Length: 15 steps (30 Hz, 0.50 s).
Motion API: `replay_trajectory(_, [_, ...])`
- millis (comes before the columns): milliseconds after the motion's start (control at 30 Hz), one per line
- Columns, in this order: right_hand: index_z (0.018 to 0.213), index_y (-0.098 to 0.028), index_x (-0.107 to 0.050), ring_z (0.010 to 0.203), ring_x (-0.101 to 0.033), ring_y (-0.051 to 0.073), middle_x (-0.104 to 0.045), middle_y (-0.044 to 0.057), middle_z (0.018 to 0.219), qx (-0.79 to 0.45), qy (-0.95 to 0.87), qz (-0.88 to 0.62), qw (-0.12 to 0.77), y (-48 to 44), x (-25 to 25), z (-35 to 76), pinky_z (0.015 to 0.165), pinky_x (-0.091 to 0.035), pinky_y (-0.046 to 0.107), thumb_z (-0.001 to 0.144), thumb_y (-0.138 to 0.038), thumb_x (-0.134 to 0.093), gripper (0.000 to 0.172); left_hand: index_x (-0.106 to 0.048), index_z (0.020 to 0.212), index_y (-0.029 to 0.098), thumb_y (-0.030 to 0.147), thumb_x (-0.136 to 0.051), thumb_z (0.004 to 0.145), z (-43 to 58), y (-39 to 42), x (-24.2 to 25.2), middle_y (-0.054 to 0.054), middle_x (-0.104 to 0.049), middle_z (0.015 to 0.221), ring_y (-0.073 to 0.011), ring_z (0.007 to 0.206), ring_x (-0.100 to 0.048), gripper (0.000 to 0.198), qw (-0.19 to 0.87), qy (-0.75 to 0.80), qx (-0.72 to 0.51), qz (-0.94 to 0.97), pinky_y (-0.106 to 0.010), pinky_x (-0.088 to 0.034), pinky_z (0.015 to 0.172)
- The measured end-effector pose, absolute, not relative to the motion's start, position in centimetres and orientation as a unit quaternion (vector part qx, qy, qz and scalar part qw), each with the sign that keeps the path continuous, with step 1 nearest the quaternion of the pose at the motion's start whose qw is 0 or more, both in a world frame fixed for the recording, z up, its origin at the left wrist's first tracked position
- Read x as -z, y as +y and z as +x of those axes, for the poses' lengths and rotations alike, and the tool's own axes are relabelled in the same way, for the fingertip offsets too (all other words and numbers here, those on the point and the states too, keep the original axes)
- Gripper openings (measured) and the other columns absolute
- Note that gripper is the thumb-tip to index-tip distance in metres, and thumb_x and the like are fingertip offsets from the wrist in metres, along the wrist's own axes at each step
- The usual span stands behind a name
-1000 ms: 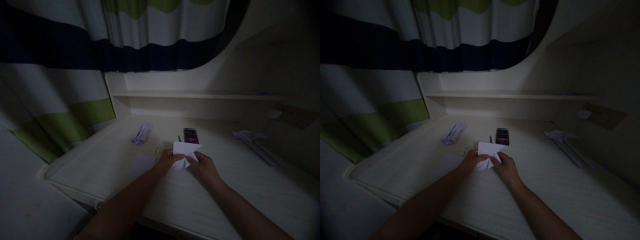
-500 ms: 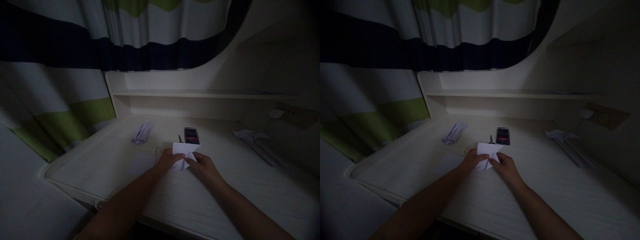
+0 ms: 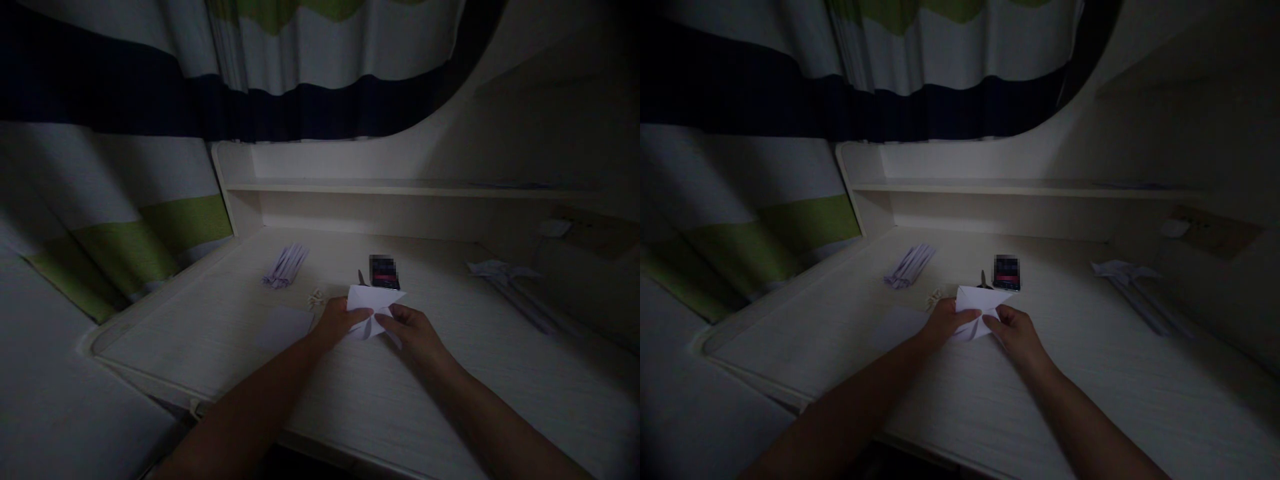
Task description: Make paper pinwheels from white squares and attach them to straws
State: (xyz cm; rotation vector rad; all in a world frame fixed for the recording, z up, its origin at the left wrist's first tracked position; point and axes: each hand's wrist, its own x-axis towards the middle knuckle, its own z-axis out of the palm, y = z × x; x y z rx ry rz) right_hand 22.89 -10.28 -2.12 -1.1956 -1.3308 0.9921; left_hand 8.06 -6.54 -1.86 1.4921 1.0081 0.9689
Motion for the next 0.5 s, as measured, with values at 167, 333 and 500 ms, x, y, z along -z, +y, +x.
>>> replay_trajectory(167, [0.067,-0.016,-0.06,0.055,-0.055,0.017,-0.062,0.002,0.062,-0.453,-0.509,-0.491,0.543,-10.4,1.8,22.8,0.054,-0.042,0.029,0.06,-0.035,-0.063,0.021,-0.063,0.093,0.011,0.032,-0.066,0.058,8.2,-6.3,2.4,-0.007,-0.065,0.084,-0.0161,0.072,-0.057,0.041,0.631,0.341,-0.411,0.562,-0.027,-0.043,0.068])
replay_trajectory(333, [0.064,-0.018,-0.057,0.052,-0.052,0.014,-0.06,0.0,0.059,-0.431,-0.51,-0.497,0.554,-10.4,2.1,22.7,0.051,-0.039,0.026,0.062,-0.037,-0.062,0.02,-0.065,0.084,0.009,0.03,-0.069,0.055,8.3,-6.4,3.0,-0.008,-0.065,0.076,-0.0164,0.065,-0.058,0.036,0.684,0.349,-0.384,0.513,-0.028,-0.042,0.064])
replay_trajectory(500, [0.059,-0.018,-0.052,0.048,-0.046,0.012,-0.053,-0.002,0.053,-0.364,-0.539,-0.525,0.548,-10.4,2.7,22.7,0.048,-0.034,0.024,0.066,-0.036,-0.059,0.02,-0.065,0.085,0.007,0.031,-0.069,0.055,8.3,-6.5,2.5,-0.009,-0.065,0.073,-0.0179,0.066,-0.058,0.039,0.698,0.349,-0.386,0.492,-0.029,-0.043,0.065])
